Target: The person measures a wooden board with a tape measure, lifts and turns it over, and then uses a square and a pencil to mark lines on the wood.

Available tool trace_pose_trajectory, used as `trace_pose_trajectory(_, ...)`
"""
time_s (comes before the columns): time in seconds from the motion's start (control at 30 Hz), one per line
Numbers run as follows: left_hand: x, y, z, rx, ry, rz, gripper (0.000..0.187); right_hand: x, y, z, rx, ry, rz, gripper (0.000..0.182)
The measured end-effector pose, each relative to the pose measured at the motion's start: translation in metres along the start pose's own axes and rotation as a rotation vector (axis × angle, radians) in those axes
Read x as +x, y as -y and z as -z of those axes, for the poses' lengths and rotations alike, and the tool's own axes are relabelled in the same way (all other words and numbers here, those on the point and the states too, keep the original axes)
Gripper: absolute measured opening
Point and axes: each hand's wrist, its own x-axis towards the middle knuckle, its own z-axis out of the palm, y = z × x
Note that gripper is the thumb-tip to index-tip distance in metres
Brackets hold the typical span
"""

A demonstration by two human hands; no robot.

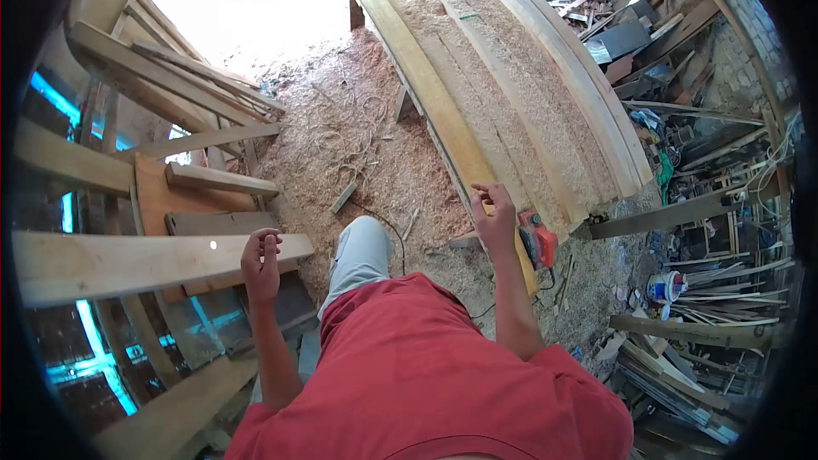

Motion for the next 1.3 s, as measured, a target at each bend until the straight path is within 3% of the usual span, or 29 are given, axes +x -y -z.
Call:
trace_pose_trajectory(0.07,0.019,0.005,-0.001,-0.026,0.003,-0.038,0.02,0.005,-0.009,-0.014,0.019,-0.044,-0.004,0.02)
trace_pose_trajectory(0.1,0.039,0.004,-0.02,-0.022,0.047,0.071,0.02,0.024,-0.017,-0.01,-0.03,0.021,-0.089,0.02)
trace_pose_trajectory(0.37,0.265,0.074,-0.089,-0.169,0.058,0.139,0.02,0.21,-0.065,-0.109,0.071,-0.009,-0.156,0.02)
trace_pose_trajectory(0.43,0.342,0.107,-0.112,-0.191,0.059,0.247,0.02,0.282,-0.085,-0.139,0.062,-0.037,-0.172,0.019)
trace_pose_trajectory(0.5,0.422,0.139,-0.143,-0.138,0.054,0.185,0.021,0.358,-0.111,-0.17,0.01,-0.054,-0.198,0.019)
trace_pose_trajectory(0.6,0.557,0.165,-0.183,-0.136,0.05,0.295,0.02,0.475,-0.153,-0.224,-0.035,-0.105,-0.295,0.019)
trace_pose_trajectory(0.63,0.6,0.145,-0.201,-0.139,0.044,0.307,0.02,0.514,-0.159,-0.236,-0.064,-0.125,-0.374,0.019)
trace_pose_trajectory(0.7,0.672,0.107,-0.215,-0.148,0.038,0.328,0.018,0.581,-0.169,-0.259,-0.128,-0.1,-0.343,0.02)
trace_pose_trajectory(0.87,0.795,0.088,-0.21,-0.088,0.125,0.228,0.019,0.712,-0.174,-0.314,-0.046,-0.101,-0.289,0.025)
trace_pose_trajectory(1.1,0.942,0.104,-0.204,0.039,-0.034,0.268,0.022,0.923,-0.193,-0.395,0.002,-0.091,-0.24,0.029)
trace_pose_trajectory(1.3,1.115,0.173,-0.235,0.143,-0.114,0.309,0.026,1.177,-0.328,-0.536,0.024,-0.075,-0.314,0.03)
